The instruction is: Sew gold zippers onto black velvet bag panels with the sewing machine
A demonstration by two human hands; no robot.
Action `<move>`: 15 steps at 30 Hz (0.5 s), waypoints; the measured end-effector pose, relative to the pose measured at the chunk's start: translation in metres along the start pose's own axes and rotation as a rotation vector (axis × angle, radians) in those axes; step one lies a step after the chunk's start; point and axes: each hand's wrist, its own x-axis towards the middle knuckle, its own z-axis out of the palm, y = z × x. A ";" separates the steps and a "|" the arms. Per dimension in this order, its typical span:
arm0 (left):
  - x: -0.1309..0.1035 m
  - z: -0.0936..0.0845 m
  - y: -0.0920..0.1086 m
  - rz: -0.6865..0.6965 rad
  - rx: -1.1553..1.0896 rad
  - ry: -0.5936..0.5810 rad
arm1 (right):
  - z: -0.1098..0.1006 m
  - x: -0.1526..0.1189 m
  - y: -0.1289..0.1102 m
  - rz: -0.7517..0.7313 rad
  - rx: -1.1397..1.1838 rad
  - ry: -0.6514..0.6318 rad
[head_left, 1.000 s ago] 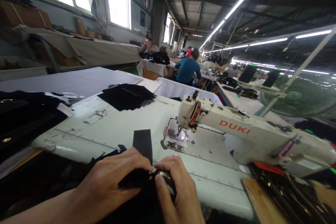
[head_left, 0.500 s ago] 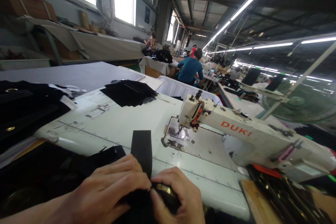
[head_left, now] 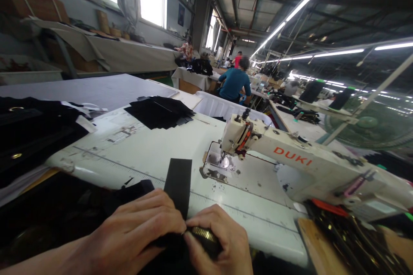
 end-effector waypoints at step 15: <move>0.050 -0.042 -0.039 -0.304 0.059 -0.185 | -0.032 0.052 0.011 0.295 0.062 -0.250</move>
